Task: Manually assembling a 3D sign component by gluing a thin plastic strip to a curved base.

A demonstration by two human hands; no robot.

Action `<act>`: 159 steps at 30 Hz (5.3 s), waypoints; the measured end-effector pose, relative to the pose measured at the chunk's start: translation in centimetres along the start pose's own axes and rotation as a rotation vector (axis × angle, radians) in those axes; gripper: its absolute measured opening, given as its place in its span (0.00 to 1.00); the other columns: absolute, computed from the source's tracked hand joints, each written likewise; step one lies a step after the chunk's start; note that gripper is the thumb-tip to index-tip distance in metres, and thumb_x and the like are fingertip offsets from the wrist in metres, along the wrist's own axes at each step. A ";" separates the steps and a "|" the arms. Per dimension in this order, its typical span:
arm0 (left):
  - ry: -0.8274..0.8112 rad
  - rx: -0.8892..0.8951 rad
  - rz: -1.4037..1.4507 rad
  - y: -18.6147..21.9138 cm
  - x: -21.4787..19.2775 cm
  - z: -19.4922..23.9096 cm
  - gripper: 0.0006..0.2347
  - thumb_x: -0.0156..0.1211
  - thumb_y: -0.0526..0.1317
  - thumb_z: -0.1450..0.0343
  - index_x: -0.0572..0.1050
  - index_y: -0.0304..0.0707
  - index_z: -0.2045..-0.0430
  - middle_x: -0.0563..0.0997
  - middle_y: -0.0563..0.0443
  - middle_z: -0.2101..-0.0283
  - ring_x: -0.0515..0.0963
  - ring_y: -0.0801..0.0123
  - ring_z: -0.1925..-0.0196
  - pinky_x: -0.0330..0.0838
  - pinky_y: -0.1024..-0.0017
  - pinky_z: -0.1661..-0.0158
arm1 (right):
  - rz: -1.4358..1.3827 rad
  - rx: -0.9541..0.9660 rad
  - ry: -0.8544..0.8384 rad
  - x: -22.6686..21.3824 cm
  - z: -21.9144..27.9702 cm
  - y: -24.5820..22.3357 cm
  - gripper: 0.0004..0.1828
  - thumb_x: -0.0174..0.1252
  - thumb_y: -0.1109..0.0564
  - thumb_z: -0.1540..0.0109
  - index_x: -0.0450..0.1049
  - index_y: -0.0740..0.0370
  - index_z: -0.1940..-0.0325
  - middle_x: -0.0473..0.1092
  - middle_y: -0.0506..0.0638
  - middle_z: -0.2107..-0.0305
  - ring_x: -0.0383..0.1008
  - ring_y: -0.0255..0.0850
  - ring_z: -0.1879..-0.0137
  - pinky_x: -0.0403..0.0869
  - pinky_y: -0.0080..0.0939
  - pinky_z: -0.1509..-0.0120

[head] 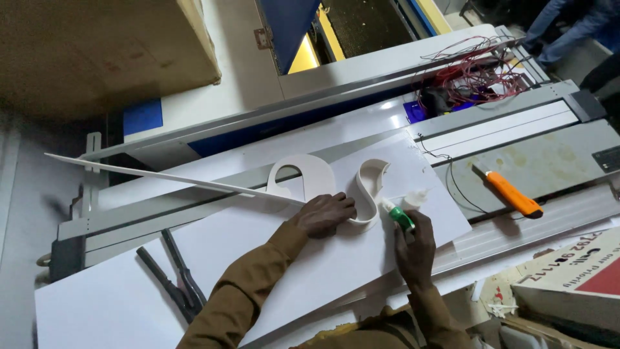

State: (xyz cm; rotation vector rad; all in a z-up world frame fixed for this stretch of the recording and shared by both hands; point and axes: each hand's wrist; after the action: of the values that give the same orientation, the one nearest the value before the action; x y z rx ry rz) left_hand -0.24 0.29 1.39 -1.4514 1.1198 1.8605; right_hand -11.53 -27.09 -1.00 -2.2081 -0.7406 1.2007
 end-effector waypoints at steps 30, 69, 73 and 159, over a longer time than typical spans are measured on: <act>0.146 0.026 -0.184 -0.9 5.1 -1.6 0.14 0.65 0.30 0.29 0.79 0.48 0.51 0.78 0.48 0.51 0.78 0.53 0.50 0.76 0.55 0.58 | -0.343 0.079 -0.203 1.7 -1.7 -4.6 0.23 0.64 0.51 0.29 0.78 0.57 0.29 0.79 0.60 0.37 0.87 0.53 0.41 0.88 0.47 0.47; -0.006 -0.225 0.051 5.0 -0.5 -2.6 0.22 0.78 0.35 0.32 0.75 0.41 0.45 0.80 0.44 0.44 0.76 0.49 0.43 0.76 0.50 0.47 | 0.438 -0.106 -0.793 1.2 -5.5 -2.5 0.17 0.68 0.46 0.31 0.73 0.51 0.43 0.71 0.47 0.44 0.78 0.47 0.53 0.82 0.52 0.65; -0.041 -0.275 0.227 6.7 -3.6 -1.7 0.16 0.59 0.54 0.18 0.77 0.42 0.48 0.81 0.42 0.47 0.77 0.47 0.45 0.74 0.47 0.48 | 0.370 -0.251 -0.762 2.4 -5.1 -1.5 0.34 0.76 0.47 0.37 0.70 0.45 0.29 0.67 0.52 0.33 0.84 0.60 0.58 0.80 0.62 0.67; 0.088 -0.001 -0.195 -3.2 1.6 0.6 0.18 0.68 0.25 0.34 0.74 0.44 0.54 0.74 0.50 0.47 0.76 0.51 0.52 0.77 0.52 0.61 | 0.168 -0.350 -0.988 2.7 -7.7 0.9 0.26 0.76 0.56 0.37 0.77 0.57 0.37 0.72 0.54 0.41 0.80 0.54 0.48 0.82 0.57 0.47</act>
State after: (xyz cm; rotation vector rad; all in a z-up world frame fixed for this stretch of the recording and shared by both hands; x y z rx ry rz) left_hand 1.57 2.33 -1.06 -1.5958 0.9783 1.6780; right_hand -3.51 -27.30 0.50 -1.8470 -1.2092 2.4494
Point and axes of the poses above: each hand's wrist, its own z-axis away from the middle knuckle, its own x-axis out of the palm, y = z × x
